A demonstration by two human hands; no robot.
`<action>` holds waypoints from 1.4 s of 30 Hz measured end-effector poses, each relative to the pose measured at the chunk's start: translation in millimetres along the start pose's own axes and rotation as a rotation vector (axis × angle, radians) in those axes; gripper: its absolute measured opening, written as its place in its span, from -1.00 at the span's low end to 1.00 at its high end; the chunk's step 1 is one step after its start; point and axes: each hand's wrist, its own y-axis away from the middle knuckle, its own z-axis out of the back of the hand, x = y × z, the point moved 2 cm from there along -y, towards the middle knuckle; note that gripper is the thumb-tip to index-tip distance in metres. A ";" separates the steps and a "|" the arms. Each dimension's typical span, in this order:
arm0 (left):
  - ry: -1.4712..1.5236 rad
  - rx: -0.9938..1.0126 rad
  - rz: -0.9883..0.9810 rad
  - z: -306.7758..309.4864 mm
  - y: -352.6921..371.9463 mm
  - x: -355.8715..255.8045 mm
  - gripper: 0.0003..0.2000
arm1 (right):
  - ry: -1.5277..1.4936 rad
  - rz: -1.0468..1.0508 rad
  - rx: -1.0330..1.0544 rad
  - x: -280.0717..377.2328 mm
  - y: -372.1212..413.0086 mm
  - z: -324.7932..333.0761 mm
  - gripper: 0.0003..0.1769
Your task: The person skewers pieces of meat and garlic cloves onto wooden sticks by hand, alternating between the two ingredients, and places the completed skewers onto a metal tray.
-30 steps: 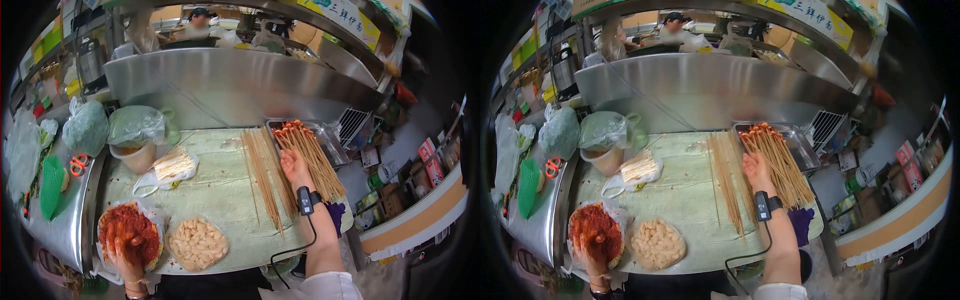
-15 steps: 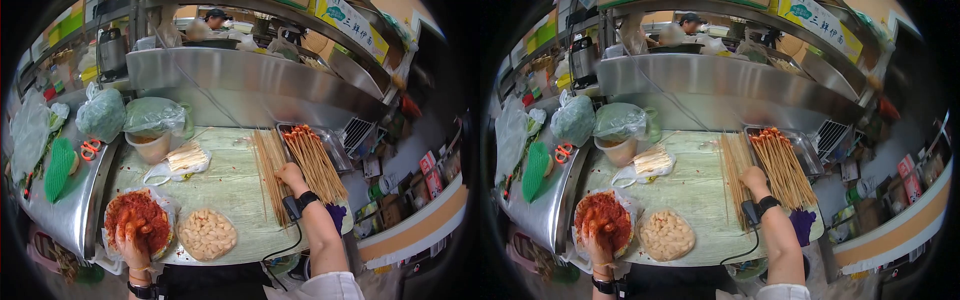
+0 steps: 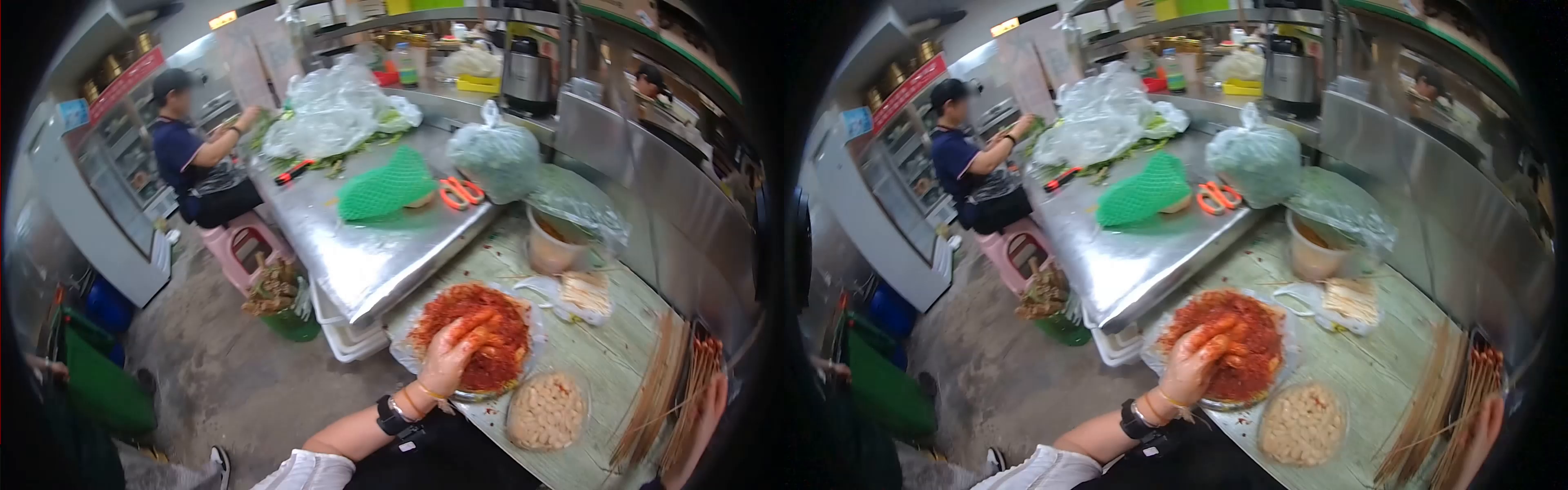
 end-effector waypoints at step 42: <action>-1.723 1.124 -0.231 -19.8 -25.4 -9.1 -0.93 | -0.431 -0.193 0.314 16.2 154.7 -90.6 -0.66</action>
